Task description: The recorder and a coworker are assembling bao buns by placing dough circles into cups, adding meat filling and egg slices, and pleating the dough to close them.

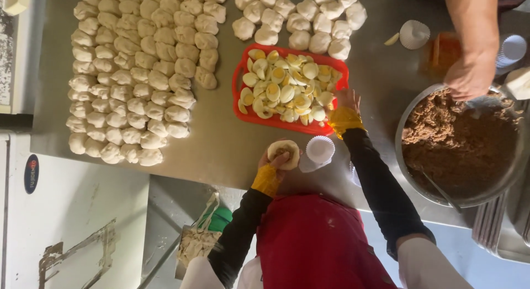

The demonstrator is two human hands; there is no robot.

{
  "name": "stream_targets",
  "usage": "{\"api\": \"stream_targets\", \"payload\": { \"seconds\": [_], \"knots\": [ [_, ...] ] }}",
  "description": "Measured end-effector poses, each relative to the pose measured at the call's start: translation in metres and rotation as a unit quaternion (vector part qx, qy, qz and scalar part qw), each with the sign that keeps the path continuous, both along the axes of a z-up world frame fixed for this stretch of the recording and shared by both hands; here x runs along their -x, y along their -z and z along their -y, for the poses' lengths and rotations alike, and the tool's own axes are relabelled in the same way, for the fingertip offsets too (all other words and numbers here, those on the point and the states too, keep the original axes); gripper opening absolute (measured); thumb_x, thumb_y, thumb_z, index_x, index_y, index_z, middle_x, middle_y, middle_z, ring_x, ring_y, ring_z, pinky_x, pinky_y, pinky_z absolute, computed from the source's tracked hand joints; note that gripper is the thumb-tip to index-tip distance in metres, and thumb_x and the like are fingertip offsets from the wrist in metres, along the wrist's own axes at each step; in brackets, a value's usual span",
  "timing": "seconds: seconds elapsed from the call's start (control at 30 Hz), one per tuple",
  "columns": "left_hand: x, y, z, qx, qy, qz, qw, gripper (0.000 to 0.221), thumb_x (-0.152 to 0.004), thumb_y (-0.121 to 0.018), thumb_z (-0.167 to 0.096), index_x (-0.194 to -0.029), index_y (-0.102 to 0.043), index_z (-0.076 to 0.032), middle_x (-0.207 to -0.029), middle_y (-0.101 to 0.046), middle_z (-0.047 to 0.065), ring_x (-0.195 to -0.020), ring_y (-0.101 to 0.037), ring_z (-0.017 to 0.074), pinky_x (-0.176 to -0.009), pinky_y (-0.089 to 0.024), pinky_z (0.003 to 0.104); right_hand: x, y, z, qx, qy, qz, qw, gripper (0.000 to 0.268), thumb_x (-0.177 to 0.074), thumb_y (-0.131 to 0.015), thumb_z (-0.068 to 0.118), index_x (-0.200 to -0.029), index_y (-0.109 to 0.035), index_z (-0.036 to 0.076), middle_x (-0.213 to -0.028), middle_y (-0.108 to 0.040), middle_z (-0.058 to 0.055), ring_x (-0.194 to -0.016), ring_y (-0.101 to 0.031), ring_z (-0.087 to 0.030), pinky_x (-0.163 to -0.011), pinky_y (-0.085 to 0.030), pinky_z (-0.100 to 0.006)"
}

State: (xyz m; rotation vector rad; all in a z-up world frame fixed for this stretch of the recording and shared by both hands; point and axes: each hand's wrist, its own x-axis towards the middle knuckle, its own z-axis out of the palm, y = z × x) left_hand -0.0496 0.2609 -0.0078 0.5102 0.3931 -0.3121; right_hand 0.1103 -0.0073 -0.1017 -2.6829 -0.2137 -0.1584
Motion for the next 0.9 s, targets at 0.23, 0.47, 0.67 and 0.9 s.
{"api": "stream_targets", "payload": {
  "seconds": [0.23,0.47,0.67,0.9],
  "knots": [
    [-0.018,0.010,0.003,0.019,0.033,0.015,0.999,0.042,-0.095,-0.067,0.002,-0.135,-0.054,0.000,-0.123,-0.065,0.014,-0.111,-0.068,0.0272,-0.095,-0.059,0.039,0.004,-0.026,-0.006,0.011,-0.039,-0.047,0.998,0.041,-0.081,-0.085,0.026,-0.114,-0.066,0.011,-0.120,-0.066,-0.009,-0.114,-0.053,-0.036,-0.104,-0.042,-0.048],
    [-0.021,0.007,0.001,0.024,0.037,0.008,0.999,0.041,-0.094,-0.067,0.001,-0.134,-0.055,0.000,-0.123,-0.065,0.015,-0.111,-0.069,0.0294,-0.094,-0.060,0.040,0.019,-0.038,-0.005,-0.027,-0.054,0.023,0.998,0.042,-0.083,-0.085,0.028,-0.118,-0.067,0.011,-0.116,-0.069,-0.009,-0.105,-0.056,-0.036,-0.096,-0.049,-0.047],
    [-0.013,0.022,0.002,0.027,0.031,0.006,0.999,0.044,-0.095,-0.066,0.004,-0.137,-0.054,0.001,-0.123,-0.065,0.016,-0.113,-0.069,0.0307,-0.098,-0.059,0.039,0.007,-0.033,-0.016,0.013,-0.007,-0.035,0.999,0.042,-0.083,-0.085,0.029,-0.119,-0.068,0.015,-0.114,-0.071,-0.005,-0.109,-0.056,-0.032,-0.095,-0.046,-0.046],
    [-0.013,0.013,0.002,0.027,0.026,-0.004,0.999,0.043,-0.094,-0.066,0.004,-0.136,-0.054,0.001,-0.121,-0.066,0.015,-0.109,-0.069,0.0283,-0.095,-0.060,0.040,0.006,-0.044,-0.018,0.010,0.040,-0.124,0.991,0.054,-0.078,-0.085,0.031,-0.126,-0.066,0.015,-0.109,-0.073,-0.003,-0.114,-0.053,-0.030,-0.096,-0.036,-0.051]
  ]
}}
